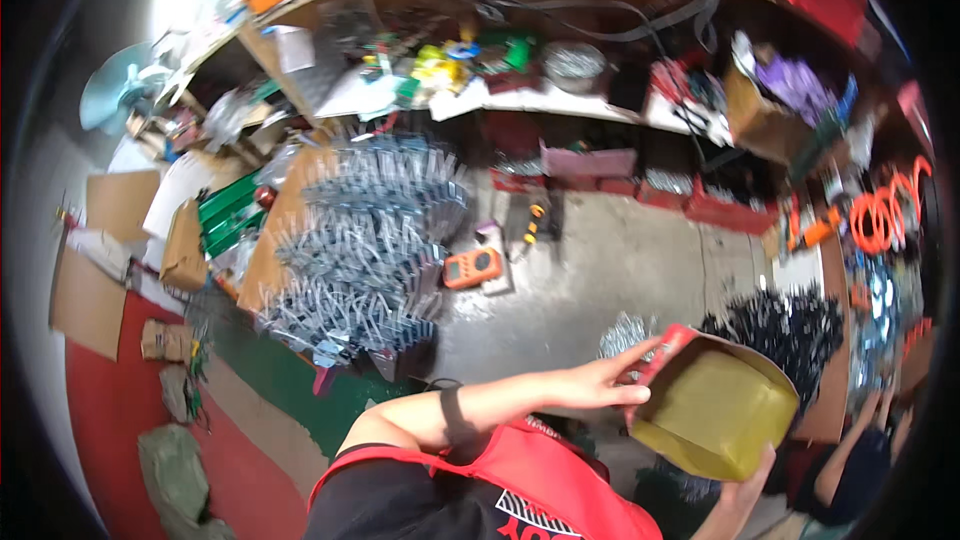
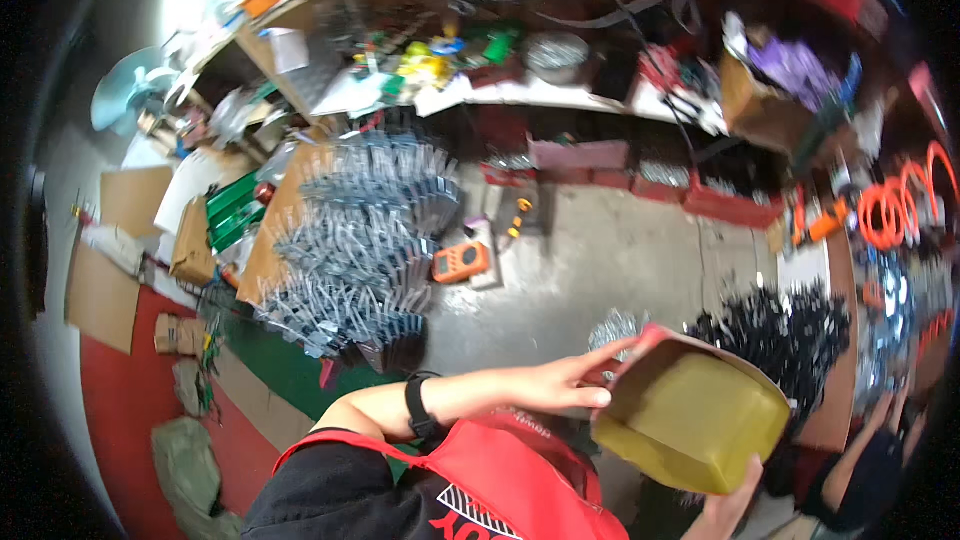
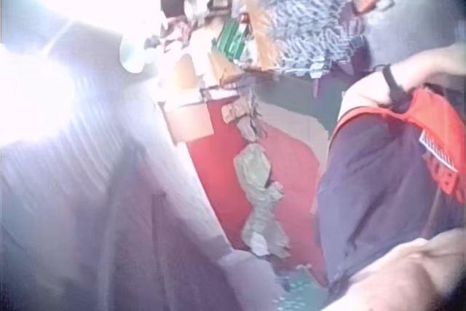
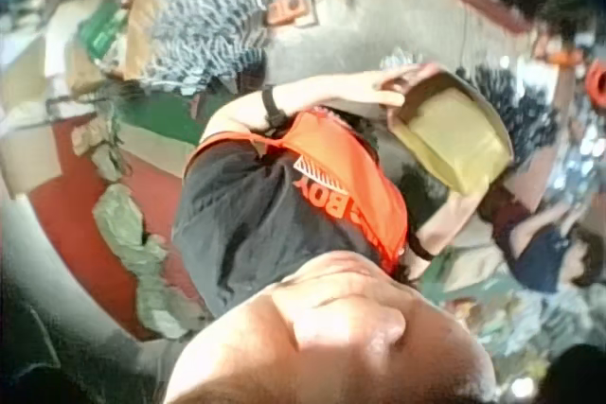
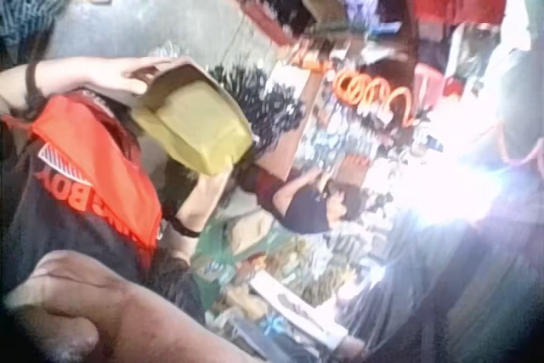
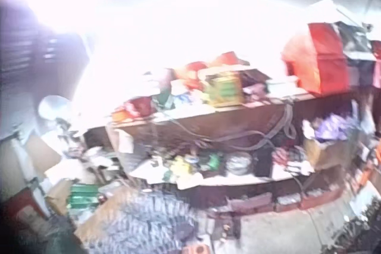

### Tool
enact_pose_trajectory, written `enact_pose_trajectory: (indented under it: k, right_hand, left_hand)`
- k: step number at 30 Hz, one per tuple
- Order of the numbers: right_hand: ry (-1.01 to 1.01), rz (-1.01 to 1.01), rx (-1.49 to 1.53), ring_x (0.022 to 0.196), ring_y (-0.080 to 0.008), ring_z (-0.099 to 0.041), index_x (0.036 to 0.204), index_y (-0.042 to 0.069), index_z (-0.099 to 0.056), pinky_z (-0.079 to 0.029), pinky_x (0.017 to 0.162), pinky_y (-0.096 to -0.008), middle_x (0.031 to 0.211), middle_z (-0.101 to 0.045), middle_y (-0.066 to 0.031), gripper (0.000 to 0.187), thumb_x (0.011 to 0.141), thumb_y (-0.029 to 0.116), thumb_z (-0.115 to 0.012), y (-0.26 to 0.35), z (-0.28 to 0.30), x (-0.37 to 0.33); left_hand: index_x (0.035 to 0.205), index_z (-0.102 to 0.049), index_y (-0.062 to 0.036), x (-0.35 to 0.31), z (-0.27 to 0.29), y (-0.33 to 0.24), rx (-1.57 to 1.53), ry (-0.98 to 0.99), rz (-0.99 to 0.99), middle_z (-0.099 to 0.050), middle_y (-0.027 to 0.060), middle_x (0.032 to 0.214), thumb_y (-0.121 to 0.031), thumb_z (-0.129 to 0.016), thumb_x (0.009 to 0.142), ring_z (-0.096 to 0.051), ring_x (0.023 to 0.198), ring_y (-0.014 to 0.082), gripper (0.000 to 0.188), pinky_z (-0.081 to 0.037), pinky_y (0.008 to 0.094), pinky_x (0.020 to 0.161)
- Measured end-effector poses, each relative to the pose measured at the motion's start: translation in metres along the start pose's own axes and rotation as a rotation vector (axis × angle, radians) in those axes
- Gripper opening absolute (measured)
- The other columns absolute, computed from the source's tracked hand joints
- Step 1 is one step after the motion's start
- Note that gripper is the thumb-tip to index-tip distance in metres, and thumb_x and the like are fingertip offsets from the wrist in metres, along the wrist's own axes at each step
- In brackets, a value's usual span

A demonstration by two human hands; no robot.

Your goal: Assembling and organizing power cords and electronic components in a workshop environment.

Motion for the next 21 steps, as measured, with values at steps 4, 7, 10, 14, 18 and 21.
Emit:
enact_pose_trajectory:
  k: [4, 7, 10, 14, 18, 21]
  right_hand:
    - [0.181, -0.238, 0.401, 0.111, -0.0218, -0.049, 0.126, 0.005, -0.042, -0.039, 0.095, -0.0346, 0.121, -0.05, -0.0092, 0.051, 0.088, 0.038, -0.048, -0.038, -0.067, 0.072]
    - [0.639, -0.04, 0.32, 0.128, -0.0229, -0.031, 0.137, 0.005, -0.028, -0.023, 0.105, -0.0371, 0.137, -0.035, -0.0093, 0.081, 0.082, 0.061, -0.047, -0.001, -0.164, 0.067]
    - [0.631, 0.081, 0.143, 0.128, -0.0276, -0.031, 0.139, 0.003, -0.023, -0.025, 0.101, -0.0398, 0.138, -0.033, -0.0167, 0.091, 0.076, 0.063, -0.05, 0.032, -0.225, 0.072]
    - [0.477, -0.024, 0.133, 0.121, -0.0251, -0.039, 0.132, 0.003, -0.035, -0.032, 0.095, -0.0374, 0.131, -0.042, -0.016, 0.071, 0.081, 0.051, -0.05, 0.001, -0.224, 0.108]
    - [0.363, -0.129, 0.148, 0.107, -0.0206, -0.048, 0.12, 0.002, -0.045, -0.038, 0.086, -0.0338, 0.117, -0.051, -0.0119, 0.052, 0.085, 0.039, -0.051, -0.035, -0.227, 0.115]
    - [0.283, -0.189, 0.142, 0.105, -0.0204, -0.049, 0.119, 0.002, -0.047, -0.04, 0.085, -0.0329, 0.115, -0.053, -0.0114, 0.048, 0.086, 0.037, -0.05, -0.049, -0.223, 0.116]
  left_hand:
    - [0.143, -0.01, -0.0078, -0.066, 0.055, -0.059, 0.002, -0.356, -0.072, -0.033, 0.0125, 0.135, -0.052, -0.053, 0.082, -0.037, 0.12, 0.0218, 0.086, -0.034, 0.0341, 0.097]
    - [0.135, -0.03, -0.0042, -0.132, 0.112, -0.079, -0.088, -0.782, -0.115, -0.044, 0.0124, 0.127, -0.048, -0.056, 0.078, -0.047, 0.114, 0.0231, 0.077, -0.04, 0.0356, 0.094]
    - [0.117, -0.046, -0.0059, -0.197, 0.155, -0.143, -0.271, -1.147, -0.406, -0.056, 0.011, 0.11, -0.046, -0.052, 0.077, -0.06, 0.09, 0.0277, 0.057, -0.051, 0.0406, 0.07]
    - [0.12, -0.044, -0.0114, -0.276, 0.258, -0.176, -0.237, -1.466, -0.607, -0.058, 0.007, 0.108, -0.053, -0.05, 0.079, -0.058, 0.098, 0.0232, 0.059, -0.047, 0.0439, 0.083]
    - [0.122, -0.035, -0.0164, -0.314, 0.367, -0.161, -0.268, -1.785, -0.596, -0.05, 0.0097, 0.116, -0.046, -0.056, 0.081, -0.054, 0.103, 0.0284, 0.055, -0.047, 0.0479, 0.081]
    - [0.123, -0.035, -0.0148, -0.286, 0.429, -0.155, -0.295, -1.841, -0.649, -0.047, 0.0111, 0.121, -0.049, -0.056, 0.081, -0.051, 0.108, 0.0294, 0.058, -0.047, 0.0485, 0.084]
Point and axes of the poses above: each hand's wrist, its own x-axis towards the middle knuckle, its own z-axis out of the back of the hand, y = z × x, the point moved 2 cm from there along x, towards the middle knuckle
